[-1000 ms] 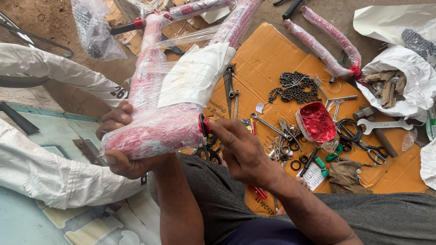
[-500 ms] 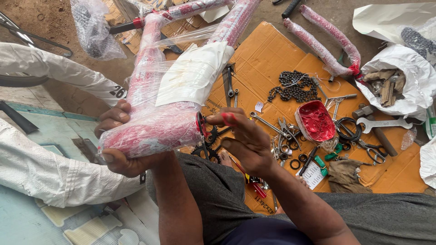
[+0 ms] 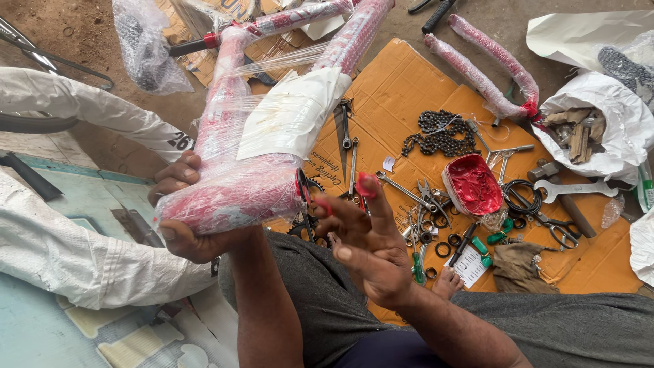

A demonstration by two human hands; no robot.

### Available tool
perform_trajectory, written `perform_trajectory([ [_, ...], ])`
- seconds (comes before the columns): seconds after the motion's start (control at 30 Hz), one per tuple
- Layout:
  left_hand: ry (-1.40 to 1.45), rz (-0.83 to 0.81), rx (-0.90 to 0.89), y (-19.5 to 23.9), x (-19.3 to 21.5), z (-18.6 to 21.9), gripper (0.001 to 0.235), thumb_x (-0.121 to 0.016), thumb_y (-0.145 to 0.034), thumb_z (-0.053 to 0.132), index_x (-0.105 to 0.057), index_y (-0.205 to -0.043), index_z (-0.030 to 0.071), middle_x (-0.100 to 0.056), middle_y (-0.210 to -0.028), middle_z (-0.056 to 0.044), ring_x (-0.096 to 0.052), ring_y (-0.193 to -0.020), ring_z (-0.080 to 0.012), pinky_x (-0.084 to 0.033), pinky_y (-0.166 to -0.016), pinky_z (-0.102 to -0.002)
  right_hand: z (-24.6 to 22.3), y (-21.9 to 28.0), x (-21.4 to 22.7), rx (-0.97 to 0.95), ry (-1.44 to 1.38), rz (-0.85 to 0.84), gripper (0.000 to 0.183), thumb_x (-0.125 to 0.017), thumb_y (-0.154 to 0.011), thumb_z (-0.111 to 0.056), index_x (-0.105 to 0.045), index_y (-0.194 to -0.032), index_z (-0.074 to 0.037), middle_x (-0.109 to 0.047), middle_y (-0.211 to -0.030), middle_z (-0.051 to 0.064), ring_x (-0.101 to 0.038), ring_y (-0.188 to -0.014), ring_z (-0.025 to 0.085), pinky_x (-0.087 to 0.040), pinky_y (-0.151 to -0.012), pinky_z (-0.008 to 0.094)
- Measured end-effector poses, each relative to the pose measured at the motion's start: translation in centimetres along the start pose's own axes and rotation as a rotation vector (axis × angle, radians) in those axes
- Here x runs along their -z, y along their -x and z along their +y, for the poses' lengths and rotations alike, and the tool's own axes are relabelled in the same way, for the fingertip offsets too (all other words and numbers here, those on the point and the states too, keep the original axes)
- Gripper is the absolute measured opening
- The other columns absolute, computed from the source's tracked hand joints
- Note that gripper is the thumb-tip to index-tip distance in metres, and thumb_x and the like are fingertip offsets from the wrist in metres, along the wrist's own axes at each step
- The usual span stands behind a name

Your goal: The person unwraps a bicycle seat from bubble wrap and places it aside. They then apply red grease to a metal bearing and insert it into the bottom bracket of a bicycle frame. The person continues to apply grease to the bearing and handle the frame.

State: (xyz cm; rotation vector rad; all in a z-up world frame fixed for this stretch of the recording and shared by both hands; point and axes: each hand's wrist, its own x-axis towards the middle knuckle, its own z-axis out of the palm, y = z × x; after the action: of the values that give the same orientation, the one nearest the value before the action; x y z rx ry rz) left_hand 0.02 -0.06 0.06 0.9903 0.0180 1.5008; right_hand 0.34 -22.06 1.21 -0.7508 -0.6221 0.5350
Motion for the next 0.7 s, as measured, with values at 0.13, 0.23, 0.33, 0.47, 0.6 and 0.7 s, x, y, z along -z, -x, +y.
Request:
perform_trajectory([
  [0.13, -0.047, -0.011, -0.028, 0.0, 0.1, -0.1, 0.044, -0.050, -0.103, 0.047, -0.055, -0.098, 0.003, -0.046, -0.094, -0.009, -0.052, -0.091, -0.0229, -0.047, -0.090, -0.042, -0.2, -0.9, -2.2, 0.034, 0.584, 0.011, 0.090, -0.047, -0.097, 0.013, 0.001, -0.165, -0.020, -0.030, -0.169, 0.020, -0.027, -0.158, 0.031, -0.018, -0.133, 0.048],
  [0.23, -0.055, -0.002, -0.043, 0.0, 0.1, -0.2, 0.044, -0.049, -0.103, 0.047, -0.054, -0.097, 0.003, -0.045, -0.095, -0.010, -0.052, -0.091, -0.0239, -0.047, -0.090, -0.043, 0.4, -1.0, -2.9, 0.263, 1.124, -0.004, 0.092, -0.054, -0.099, 0.006, -0.002, -0.170, -0.020, -0.036, -0.164, 0.018, -0.035, -0.154, 0.030, -0.028, -0.129, 0.044],
  [0.33, -0.032, -0.023, -0.038, -0.1, 0.3, -0.1, 0.043, -0.049, -0.104, 0.046, -0.053, -0.096, 0.004, -0.044, -0.092, -0.010, -0.051, -0.091, -0.0236, -0.046, -0.089, -0.042, 0.2, -0.8, -1.6, 0.342, 1.028, -0.034, 0.087, -0.054, -0.104, 0.010, -0.015, -0.172, -0.027, -0.047, -0.165, 0.011, -0.039, -0.154, 0.020, -0.039, -0.130, 0.035],
  [0.47, -0.128, -0.027, -0.052, 0.1, 0.1, 0.1, 0.045, -0.049, -0.104, 0.047, -0.052, -0.096, 0.003, -0.045, -0.095, -0.010, -0.051, -0.089, -0.0234, -0.049, -0.089, -0.044, -1.4, -0.2, -1.4, 0.011, 0.508, 0.045, 0.081, -0.051, -0.109, 0.004, -0.002, -0.170, -0.016, -0.041, -0.169, 0.019, -0.038, -0.160, 0.026, -0.027, -0.133, 0.041],
  [0.6, 0.013, 0.032, 0.011, 0.3, -0.4, 0.0, 0.042, -0.051, -0.101, 0.045, -0.052, -0.098, 0.004, -0.045, -0.092, -0.009, -0.050, -0.089, -0.0224, -0.045, -0.089, -0.042, -3.2, -1.0, -3.7, -0.211, 0.223, 0.085, 0.086, -0.049, -0.103, 0.001, 0.005, -0.169, -0.012, -0.030, -0.173, 0.023, -0.033, -0.160, 0.032, -0.027, -0.127, 0.043],
  [0.7, -0.050, 0.031, 0.018, 0.3, -0.2, 0.3, 0.044, -0.051, -0.102, 0.047, -0.052, -0.098, 0.003, -0.046, -0.095, -0.009, -0.051, -0.089, -0.0222, -0.046, -0.093, -0.043, -4.9, -1.7, -4.9, -0.256, 0.101, 0.120, 0.086, -0.048, -0.102, 0.000, 0.003, -0.169, -0.012, -0.032, -0.172, 0.024, -0.036, -0.159, 0.031, -0.025, -0.128, 0.042],
])
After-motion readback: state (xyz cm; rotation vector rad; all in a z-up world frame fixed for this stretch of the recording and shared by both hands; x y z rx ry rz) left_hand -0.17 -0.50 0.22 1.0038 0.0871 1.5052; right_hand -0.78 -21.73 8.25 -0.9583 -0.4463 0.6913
